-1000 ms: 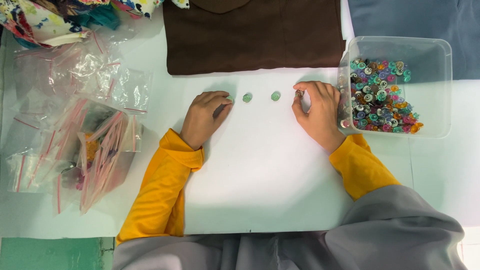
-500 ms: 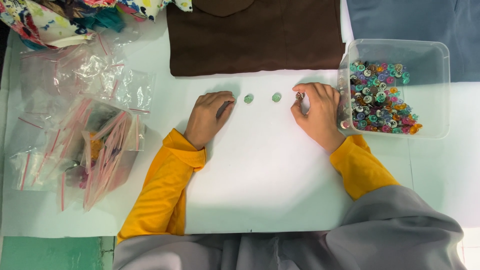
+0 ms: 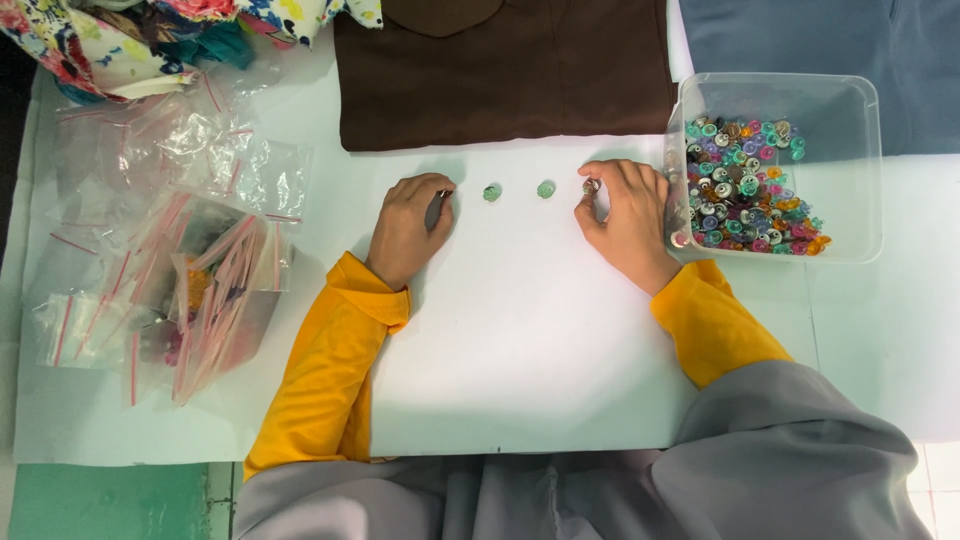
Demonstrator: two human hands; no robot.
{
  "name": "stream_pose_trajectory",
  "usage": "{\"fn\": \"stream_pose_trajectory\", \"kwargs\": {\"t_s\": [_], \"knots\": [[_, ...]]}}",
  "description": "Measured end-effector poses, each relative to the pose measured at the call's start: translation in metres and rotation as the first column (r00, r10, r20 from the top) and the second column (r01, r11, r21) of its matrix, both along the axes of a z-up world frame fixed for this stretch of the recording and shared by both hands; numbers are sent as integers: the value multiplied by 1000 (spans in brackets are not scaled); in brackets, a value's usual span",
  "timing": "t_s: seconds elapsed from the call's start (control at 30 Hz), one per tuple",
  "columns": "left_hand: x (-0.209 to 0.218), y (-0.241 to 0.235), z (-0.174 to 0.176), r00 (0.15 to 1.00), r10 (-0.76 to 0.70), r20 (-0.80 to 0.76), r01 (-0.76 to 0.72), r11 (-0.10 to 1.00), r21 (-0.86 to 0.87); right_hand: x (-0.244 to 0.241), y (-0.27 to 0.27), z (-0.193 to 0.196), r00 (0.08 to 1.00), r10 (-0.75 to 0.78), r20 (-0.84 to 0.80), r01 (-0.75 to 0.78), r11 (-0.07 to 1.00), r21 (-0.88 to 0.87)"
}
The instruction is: The person sorts small colorful buttons from a clear plastic container onto a white table, then places them into small zip-top bags. They repeat this process with different colored buttons, arranging them on the table before bagging them.
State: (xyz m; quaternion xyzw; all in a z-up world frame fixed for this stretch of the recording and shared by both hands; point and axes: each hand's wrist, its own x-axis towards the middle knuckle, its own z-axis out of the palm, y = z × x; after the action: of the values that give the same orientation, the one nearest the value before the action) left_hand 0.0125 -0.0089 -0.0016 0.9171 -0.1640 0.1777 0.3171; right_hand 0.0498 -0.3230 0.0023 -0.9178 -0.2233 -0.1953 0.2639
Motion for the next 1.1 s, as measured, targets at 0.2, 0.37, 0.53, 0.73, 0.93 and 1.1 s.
{"fn": "stream_pose_trajectory", "kwargs": {"t_s": [0.2,0.37,0.53,0.73,0.93,1.1], "knots": [[-1,0,0,1000,13,1,-13,1000,13,-1,-1,0,1000,4,12,-4,1000,-2],[-5,-1,6,1000,12,29,-13,1000,23,-12,-8,6,998,61,32,-62,998,30],[-14,-14,10,990,22,138,-41,990,138,-41,-12,19,989,144,14,-145,988,55],[-39,-66,-6,971,-109,213,72,983,171,-71,-23,9,931,316,183,-323,946,6],[-37,-135,4,925,-258,278,233,965,118,-57,-90,38,741,397,542,-358,916,-182],[-2,-220,79,898,-386,214,409,909,-79,-22,-166,107,979,116,170,-89,983,-161]]}}
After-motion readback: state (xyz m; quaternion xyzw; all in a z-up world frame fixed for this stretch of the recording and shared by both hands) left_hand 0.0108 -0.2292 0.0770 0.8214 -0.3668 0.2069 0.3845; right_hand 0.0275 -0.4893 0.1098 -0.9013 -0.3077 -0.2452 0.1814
